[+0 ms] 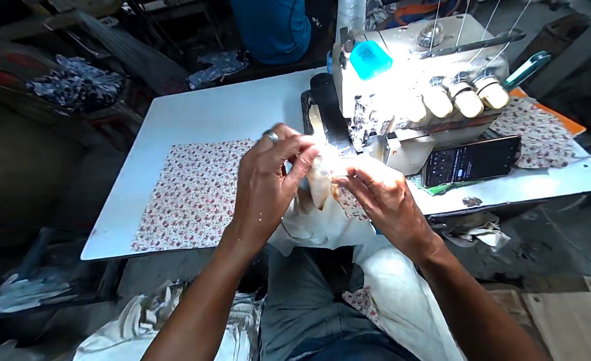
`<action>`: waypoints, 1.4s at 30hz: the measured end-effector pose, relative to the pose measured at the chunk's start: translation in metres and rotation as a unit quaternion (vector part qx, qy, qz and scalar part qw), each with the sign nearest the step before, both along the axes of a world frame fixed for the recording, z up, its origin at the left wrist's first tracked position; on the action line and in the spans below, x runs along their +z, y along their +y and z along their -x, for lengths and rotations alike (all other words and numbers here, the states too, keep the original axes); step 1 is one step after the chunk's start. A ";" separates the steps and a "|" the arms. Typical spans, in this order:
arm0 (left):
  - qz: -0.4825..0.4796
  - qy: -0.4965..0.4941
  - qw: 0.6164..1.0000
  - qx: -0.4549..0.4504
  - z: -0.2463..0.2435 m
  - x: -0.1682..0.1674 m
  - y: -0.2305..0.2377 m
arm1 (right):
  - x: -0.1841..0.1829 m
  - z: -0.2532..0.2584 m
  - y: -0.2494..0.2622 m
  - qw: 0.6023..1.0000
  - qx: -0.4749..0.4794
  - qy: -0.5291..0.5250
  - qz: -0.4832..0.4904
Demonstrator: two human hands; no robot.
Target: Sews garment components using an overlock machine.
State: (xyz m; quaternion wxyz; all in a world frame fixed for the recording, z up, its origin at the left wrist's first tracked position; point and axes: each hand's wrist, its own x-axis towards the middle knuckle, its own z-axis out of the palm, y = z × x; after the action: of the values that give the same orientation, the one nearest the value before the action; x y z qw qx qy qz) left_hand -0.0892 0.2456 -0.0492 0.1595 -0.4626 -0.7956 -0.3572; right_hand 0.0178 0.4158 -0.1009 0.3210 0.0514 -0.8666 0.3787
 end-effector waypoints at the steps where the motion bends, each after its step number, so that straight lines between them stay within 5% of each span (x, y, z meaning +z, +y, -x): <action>1: 0.008 0.017 1.000 0.005 -0.004 0.003 -0.002 | 0.006 0.002 -0.001 1.000 -0.015 0.005 -0.011; 4: 0.069 0.046 0.995 -0.064 -0.022 0.005 -0.006 | 0.035 0.006 -0.003 0.999 -0.019 -0.029 -0.026; 7: 0.242 0.013 0.963 -0.114 -0.018 0.009 -0.018 | 0.070 0.017 -0.008 0.995 0.000 -0.068 -0.074; 9: 0.335 -0.014 0.942 -0.034 0.000 0.031 -0.034 | 0.089 0.031 -0.010 0.989 -0.009 -0.062 -0.138; 11: 0.411 0.004 0.901 0.140 0.015 0.066 -0.041 | 0.106 0.040 -0.018 0.974 -0.048 -0.059 -0.214; 14: 0.313 0.168 0.895 0.269 0.039 0.090 -0.056 | 0.115 0.050 -0.031 0.945 -0.161 -0.017 -0.283; 17: 0.295 0.182 0.921 0.175 0.031 0.091 -0.064 | 0.107 0.044 -0.038 0.955 -0.160 -0.035 -0.248; 21: 0.357 0.113 0.926 0.045 0.004 0.031 -0.081 | 0.051 0.005 -0.040 0.978 -0.057 -0.052 -0.196; 27: 0.282 0.061 0.950 0.120 -0.025 -0.056 -0.091 | -0.051 -0.027 -0.046 0.990 -0.025 -0.097 -0.104; 35: 0.216 0.071 0.947 0.226 -0.023 -0.069 -0.082 | -0.047 -0.022 -0.052 0.997 -0.011 -0.066 -0.030; 42: 0.030 0.048 0.968 0.245 -0.030 -0.059 -0.080 | -0.054 -0.010 -0.064 0.997 -0.052 -0.047 -0.018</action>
State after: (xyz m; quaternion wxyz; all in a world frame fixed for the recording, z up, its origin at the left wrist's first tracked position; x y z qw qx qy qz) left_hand -0.0590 0.1655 -0.1086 0.2662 -0.2747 -0.8864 -0.2606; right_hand 0.0281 0.3516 -0.1550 0.2982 -0.0055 -0.8888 0.3480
